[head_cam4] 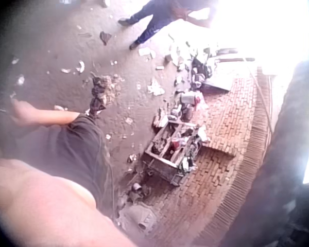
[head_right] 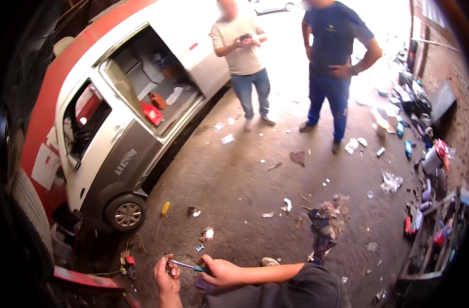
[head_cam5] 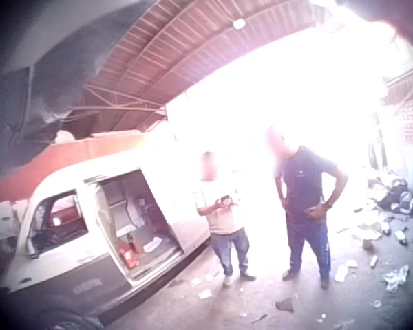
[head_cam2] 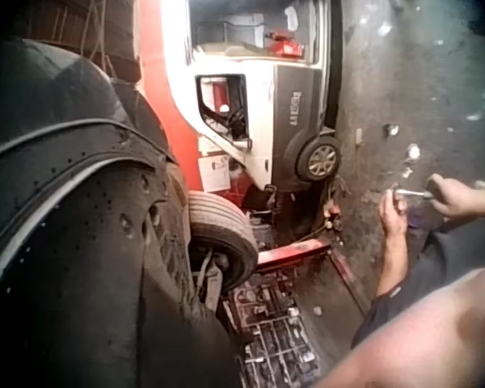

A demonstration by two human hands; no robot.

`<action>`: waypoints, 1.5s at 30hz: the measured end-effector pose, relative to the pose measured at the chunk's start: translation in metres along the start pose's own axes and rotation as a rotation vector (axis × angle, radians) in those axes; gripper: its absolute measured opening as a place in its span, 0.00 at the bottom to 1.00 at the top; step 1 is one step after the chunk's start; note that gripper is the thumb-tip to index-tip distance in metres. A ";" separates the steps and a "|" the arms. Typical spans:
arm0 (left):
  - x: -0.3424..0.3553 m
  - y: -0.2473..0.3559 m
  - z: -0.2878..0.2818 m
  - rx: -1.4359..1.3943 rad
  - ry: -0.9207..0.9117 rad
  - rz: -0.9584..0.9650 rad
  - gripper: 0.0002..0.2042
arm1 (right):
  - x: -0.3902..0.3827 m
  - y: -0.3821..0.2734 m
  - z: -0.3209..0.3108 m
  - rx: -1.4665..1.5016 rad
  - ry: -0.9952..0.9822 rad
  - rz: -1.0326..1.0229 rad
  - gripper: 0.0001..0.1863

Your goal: The person uses a ratchet wrench to tighten bolts on the underside of a vehicle raised on a lift. They briefly walk to a tool cart to select a socket before returning to the vehicle to continue the fastening process.

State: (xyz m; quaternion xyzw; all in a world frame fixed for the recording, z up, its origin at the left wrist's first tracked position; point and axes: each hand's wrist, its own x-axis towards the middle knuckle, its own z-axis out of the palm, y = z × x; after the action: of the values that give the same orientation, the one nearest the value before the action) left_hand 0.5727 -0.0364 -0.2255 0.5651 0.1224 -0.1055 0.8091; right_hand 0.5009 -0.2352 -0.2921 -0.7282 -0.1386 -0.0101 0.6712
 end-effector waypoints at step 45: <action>-0.146 0.386 0.153 0.394 -0.656 1.342 0.26 | 0.172 -0.354 0.031 0.070 0.500 -1.470 0.22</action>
State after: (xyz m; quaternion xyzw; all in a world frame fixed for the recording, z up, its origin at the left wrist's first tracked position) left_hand 0.5659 -0.0444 0.2145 0.5919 -0.5133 0.2257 0.5790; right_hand 0.5844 -0.1511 0.0838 -0.4037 -0.4308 -0.6121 0.5261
